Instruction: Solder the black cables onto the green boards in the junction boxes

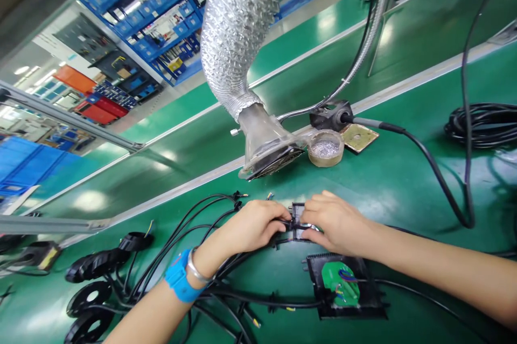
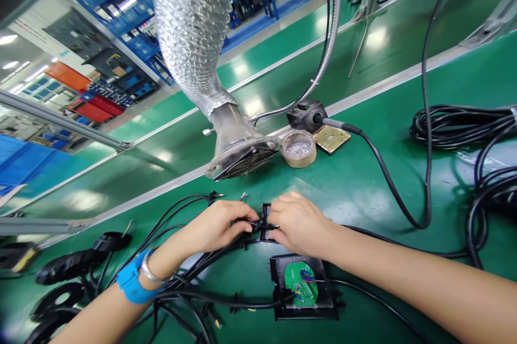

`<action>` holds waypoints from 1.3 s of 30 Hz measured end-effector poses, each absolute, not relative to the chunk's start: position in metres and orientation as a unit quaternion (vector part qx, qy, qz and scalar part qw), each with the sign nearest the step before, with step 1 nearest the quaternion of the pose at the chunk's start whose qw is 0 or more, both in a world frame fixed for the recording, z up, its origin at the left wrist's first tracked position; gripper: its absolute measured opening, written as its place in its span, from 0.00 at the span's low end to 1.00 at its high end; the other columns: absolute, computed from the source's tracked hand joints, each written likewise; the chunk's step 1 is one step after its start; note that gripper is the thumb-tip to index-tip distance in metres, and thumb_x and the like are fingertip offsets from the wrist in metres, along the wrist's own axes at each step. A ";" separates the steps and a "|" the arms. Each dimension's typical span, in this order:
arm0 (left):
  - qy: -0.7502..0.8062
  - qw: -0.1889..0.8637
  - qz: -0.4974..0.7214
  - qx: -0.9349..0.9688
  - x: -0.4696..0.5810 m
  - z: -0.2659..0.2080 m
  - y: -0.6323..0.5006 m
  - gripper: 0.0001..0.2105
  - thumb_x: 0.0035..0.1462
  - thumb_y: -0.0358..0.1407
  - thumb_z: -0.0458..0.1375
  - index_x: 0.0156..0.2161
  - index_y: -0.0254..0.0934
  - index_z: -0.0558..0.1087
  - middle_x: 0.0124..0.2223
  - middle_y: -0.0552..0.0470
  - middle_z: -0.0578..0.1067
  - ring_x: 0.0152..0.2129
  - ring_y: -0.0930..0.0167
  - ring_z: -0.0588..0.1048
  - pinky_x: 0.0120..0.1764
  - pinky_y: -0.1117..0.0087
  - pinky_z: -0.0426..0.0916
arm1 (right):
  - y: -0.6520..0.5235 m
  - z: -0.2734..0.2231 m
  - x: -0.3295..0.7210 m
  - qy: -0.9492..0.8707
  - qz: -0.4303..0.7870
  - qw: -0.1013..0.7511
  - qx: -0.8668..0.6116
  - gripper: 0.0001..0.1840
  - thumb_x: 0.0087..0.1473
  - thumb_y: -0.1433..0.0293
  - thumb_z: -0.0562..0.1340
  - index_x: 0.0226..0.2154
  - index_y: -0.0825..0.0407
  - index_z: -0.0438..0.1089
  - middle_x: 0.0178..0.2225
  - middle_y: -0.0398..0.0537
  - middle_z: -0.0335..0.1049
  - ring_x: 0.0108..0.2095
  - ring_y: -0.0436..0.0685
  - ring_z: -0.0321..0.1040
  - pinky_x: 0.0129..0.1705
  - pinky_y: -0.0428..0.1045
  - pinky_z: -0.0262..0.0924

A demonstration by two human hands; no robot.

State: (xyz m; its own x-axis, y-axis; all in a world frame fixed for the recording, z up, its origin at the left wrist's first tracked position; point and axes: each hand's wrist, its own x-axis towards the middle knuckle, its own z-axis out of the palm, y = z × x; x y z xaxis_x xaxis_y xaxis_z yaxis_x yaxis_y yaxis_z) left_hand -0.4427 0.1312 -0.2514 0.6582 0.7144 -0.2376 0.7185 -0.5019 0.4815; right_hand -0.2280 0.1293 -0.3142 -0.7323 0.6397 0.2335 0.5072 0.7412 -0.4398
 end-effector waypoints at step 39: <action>0.403 0.077 0.235 0.881 -0.428 -0.324 0.097 0.09 0.60 0.31 0.51 0.30 0.35 0.71 0.26 0.53 0.70 0.25 0.73 0.69 0.31 0.74 0.67 | 0.126 -0.316 -0.212 -0.935 0.096 0.181 -0.288 0.08 0.57 0.66 0.61 0.34 0.55 0.72 0.33 0.50 0.68 0.36 0.56 0.59 0.39 0.51 0.54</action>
